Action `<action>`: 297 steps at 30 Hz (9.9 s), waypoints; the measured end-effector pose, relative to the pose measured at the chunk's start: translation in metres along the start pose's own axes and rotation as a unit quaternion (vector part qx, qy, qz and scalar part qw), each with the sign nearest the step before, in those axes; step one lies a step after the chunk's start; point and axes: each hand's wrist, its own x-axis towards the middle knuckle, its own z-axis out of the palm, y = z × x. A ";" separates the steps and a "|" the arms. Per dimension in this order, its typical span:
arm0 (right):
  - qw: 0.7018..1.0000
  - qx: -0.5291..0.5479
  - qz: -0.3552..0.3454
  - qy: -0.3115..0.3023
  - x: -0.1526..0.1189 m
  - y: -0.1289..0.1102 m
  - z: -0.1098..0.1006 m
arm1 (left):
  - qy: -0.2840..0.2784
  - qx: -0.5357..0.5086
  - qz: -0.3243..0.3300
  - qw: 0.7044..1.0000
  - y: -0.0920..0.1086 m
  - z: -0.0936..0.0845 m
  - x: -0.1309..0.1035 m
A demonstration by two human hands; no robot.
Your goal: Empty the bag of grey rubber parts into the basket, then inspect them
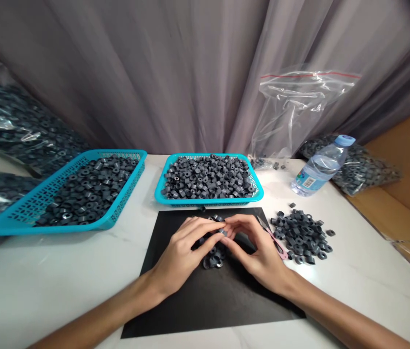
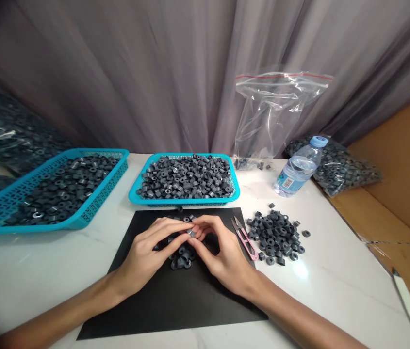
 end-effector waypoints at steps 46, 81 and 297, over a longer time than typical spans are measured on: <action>0.998 0.026 0.011 0.053 -0.002 0.000 -0.003 | 0.049 -0.173 -0.108 0.978 -0.004 0.005 0.002; 0.990 -0.130 -0.054 0.017 0.004 -0.010 -0.008 | 0.011 -0.137 -0.059 0.989 -0.001 0.003 0.003; 0.987 -0.136 -0.051 -0.072 0.009 -0.032 -0.030 | -0.075 -0.439 -0.286 0.848 0.013 0.004 0.006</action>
